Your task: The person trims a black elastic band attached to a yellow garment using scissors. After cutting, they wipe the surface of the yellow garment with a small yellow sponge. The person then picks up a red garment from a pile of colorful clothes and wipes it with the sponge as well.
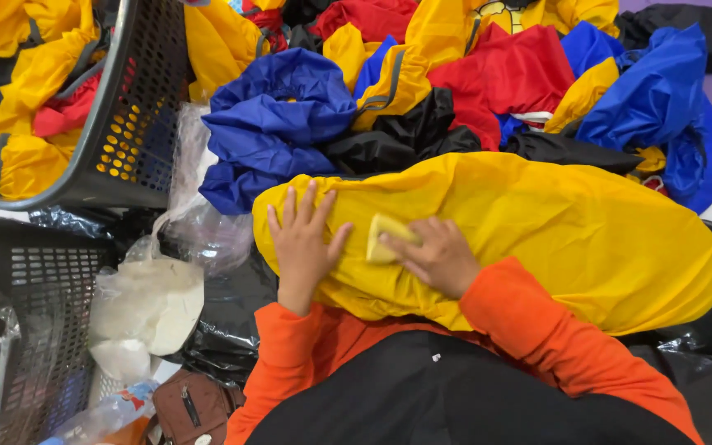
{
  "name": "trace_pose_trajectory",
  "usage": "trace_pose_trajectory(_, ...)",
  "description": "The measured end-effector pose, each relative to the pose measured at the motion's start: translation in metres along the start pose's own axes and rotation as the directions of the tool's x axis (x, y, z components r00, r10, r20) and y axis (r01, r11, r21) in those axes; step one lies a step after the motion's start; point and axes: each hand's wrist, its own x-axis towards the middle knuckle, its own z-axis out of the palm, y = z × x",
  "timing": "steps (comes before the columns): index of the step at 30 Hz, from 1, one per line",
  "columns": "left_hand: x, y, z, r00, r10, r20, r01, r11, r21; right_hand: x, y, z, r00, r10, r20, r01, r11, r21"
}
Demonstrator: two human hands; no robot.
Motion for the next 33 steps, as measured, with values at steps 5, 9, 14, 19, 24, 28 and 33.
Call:
trace_pose_trajectory(5,0.006,-0.061,0.02,0.994,-0.109,0.013,0.11,0.986,-0.123,-0.023,0.089,0.0,0.966,0.244,-0.091,-0.26,0.906,-0.333)
trace_pose_trajectory(9,0.01,-0.072,0.027,0.98,-0.193,-0.035,0.168,0.917,-0.361,-0.028,0.107,-0.019,0.884,0.436,-0.17,-0.467,0.844,-0.263)
trace_pose_trajectory(14,0.006,-0.07,0.023,0.988,-0.145,-0.055,0.115,0.922,-0.37,0.039,-0.029,0.003,0.897,0.365,-0.25,-0.326,0.927,0.187)
trace_pose_trajectory(19,0.008,-0.071,0.019,0.986,-0.155,-0.053,0.125,0.919,-0.374,0.067,-0.062,0.049,0.993,0.067,-0.095,-0.059,0.995,0.081)
trace_pose_trajectory(24,0.01,-0.071,0.015,0.984,-0.178,-0.004,0.16,0.895,-0.417,0.023,-0.011,0.02,0.976,0.182,-0.118,-0.192,0.979,-0.075)
trace_pose_trajectory(28,0.011,-0.064,0.004,0.976,-0.211,0.052,0.211,0.869,-0.447,-0.083,0.063,-0.035,0.913,0.368,-0.176,-0.4,0.724,-0.562)
trace_pose_trajectory(33,0.014,-0.053,-0.003,0.979,-0.203,-0.005,0.187,0.909,-0.373,-0.177,0.115,-0.132,0.173,0.957,-0.235,-0.9,0.057,-0.433)
